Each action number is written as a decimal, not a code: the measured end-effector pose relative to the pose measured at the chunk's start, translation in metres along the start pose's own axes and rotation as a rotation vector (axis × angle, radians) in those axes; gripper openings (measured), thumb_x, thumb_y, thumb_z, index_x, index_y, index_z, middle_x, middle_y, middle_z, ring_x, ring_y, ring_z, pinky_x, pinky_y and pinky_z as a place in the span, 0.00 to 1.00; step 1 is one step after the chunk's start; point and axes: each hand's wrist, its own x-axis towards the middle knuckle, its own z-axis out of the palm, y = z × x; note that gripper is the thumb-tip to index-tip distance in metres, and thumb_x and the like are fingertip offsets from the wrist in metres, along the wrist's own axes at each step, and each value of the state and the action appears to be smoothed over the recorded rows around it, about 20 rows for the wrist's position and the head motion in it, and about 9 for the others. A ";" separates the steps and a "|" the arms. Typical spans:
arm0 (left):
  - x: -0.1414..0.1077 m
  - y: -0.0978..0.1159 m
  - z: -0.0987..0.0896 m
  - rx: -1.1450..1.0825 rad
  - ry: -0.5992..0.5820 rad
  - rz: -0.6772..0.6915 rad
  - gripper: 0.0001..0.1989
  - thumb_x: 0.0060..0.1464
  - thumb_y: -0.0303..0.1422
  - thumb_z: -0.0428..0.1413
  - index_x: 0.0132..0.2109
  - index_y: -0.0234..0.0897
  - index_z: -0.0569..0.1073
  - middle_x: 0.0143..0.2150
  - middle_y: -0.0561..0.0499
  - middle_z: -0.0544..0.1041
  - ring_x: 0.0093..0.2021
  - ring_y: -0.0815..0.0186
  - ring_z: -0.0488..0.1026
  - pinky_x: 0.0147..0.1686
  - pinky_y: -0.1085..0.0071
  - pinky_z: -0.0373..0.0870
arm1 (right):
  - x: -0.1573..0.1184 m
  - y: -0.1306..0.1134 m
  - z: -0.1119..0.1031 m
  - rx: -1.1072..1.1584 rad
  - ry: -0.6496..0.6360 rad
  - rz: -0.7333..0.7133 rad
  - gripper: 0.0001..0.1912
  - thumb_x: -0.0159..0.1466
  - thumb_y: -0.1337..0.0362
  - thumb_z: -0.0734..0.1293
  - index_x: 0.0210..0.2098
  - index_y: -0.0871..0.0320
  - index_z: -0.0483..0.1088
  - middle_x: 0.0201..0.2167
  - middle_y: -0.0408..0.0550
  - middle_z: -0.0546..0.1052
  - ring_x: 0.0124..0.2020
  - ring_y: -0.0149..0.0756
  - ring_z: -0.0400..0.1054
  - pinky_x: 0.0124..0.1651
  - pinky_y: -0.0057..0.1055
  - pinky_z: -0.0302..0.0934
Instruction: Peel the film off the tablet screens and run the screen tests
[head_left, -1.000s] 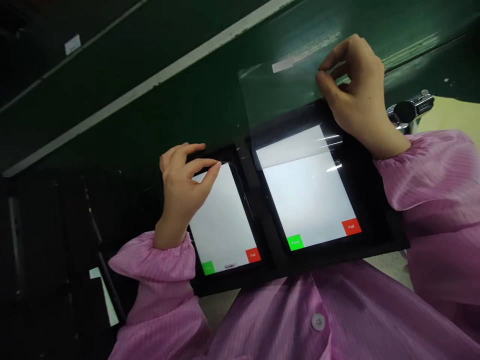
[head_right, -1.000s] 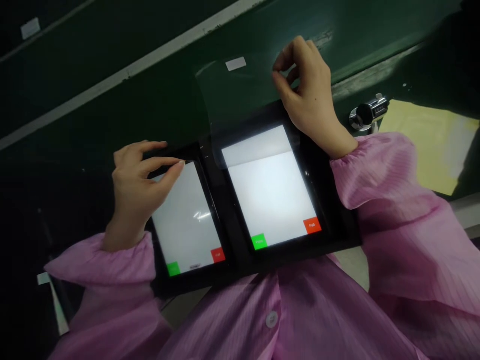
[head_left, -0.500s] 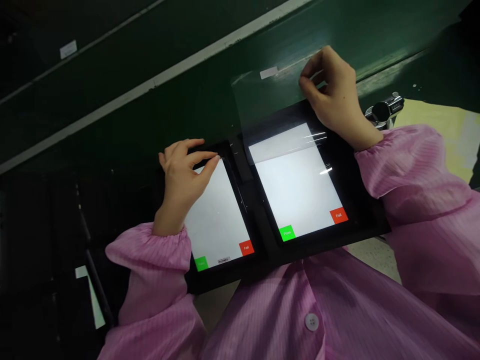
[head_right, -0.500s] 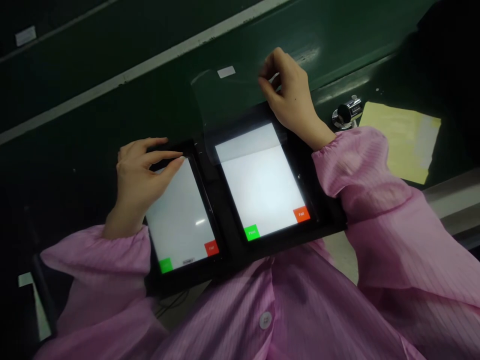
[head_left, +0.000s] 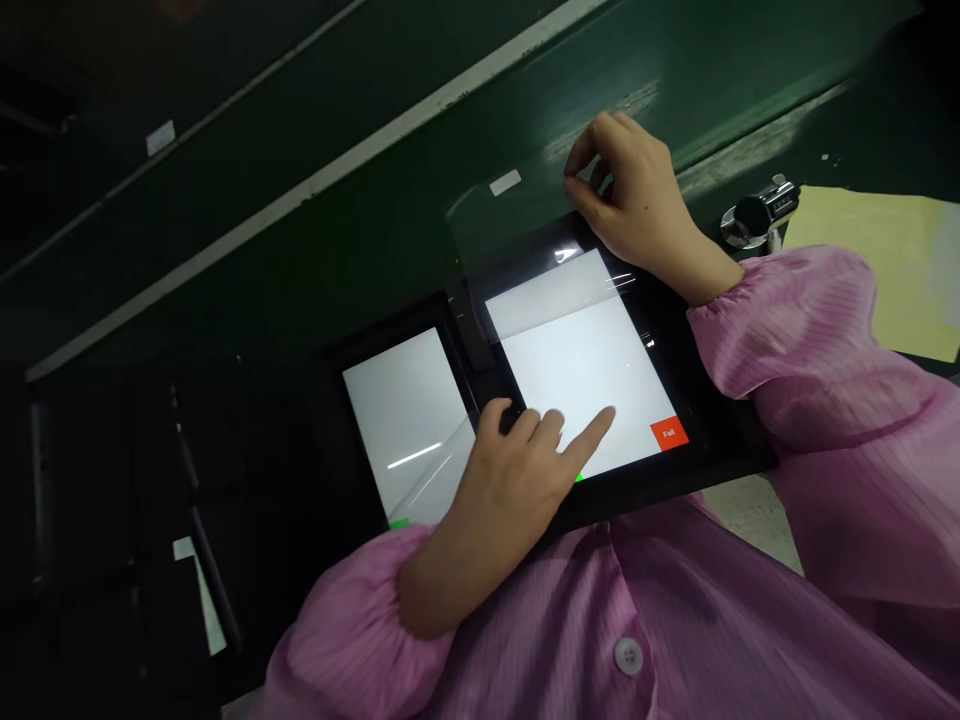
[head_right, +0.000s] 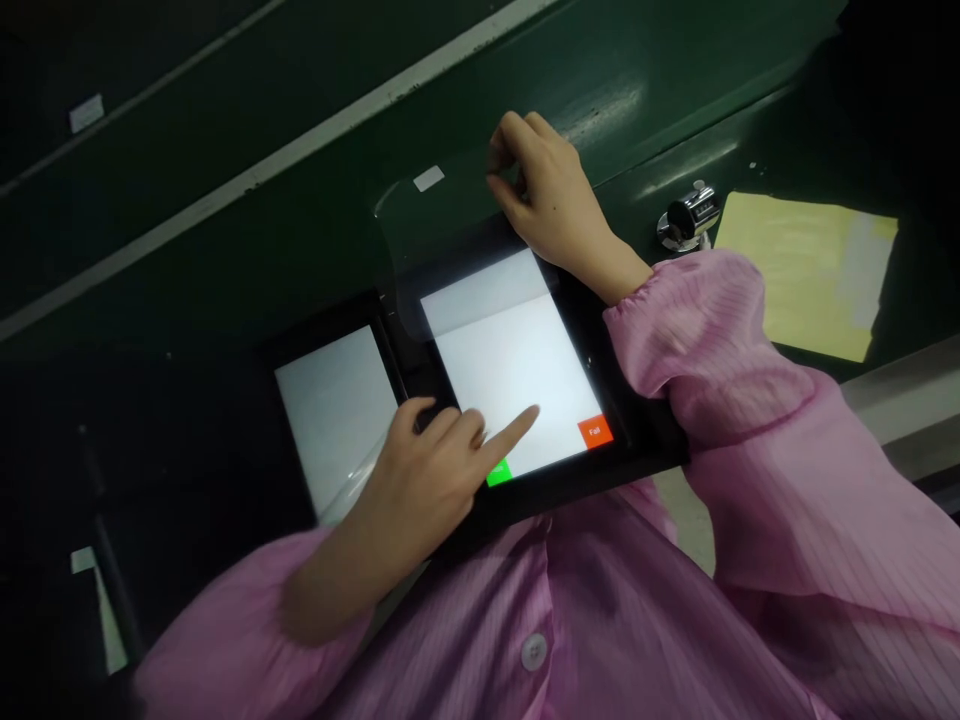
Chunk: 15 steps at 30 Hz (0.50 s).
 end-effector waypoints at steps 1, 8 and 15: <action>0.008 0.004 0.004 0.015 -0.007 -0.010 0.36 0.56 0.10 0.41 0.62 0.41 0.77 0.28 0.53 0.68 0.29 0.66 0.68 0.39 0.62 0.68 | -0.001 0.001 -0.001 0.003 -0.011 -0.006 0.10 0.74 0.71 0.59 0.53 0.63 0.66 0.57 0.52 0.69 0.52 0.23 0.63 0.59 0.23 0.61; 0.002 0.034 -0.004 -0.151 -0.088 -0.028 0.28 0.60 0.15 0.46 0.59 0.37 0.79 0.32 0.50 0.71 0.32 0.65 0.68 0.42 0.60 0.68 | -0.001 0.003 -0.003 0.037 -0.036 -0.021 0.10 0.74 0.70 0.59 0.52 0.62 0.68 0.58 0.52 0.68 0.51 0.25 0.64 0.62 0.26 0.60; -0.033 0.033 -0.035 -0.194 -0.105 -0.117 0.25 0.65 0.15 0.41 0.57 0.35 0.76 0.33 0.52 0.72 0.32 0.64 0.71 0.39 0.60 0.68 | 0.004 0.000 0.000 0.060 0.034 0.041 0.06 0.69 0.75 0.64 0.45 0.64 0.70 0.54 0.53 0.72 0.42 0.24 0.64 0.58 0.28 0.62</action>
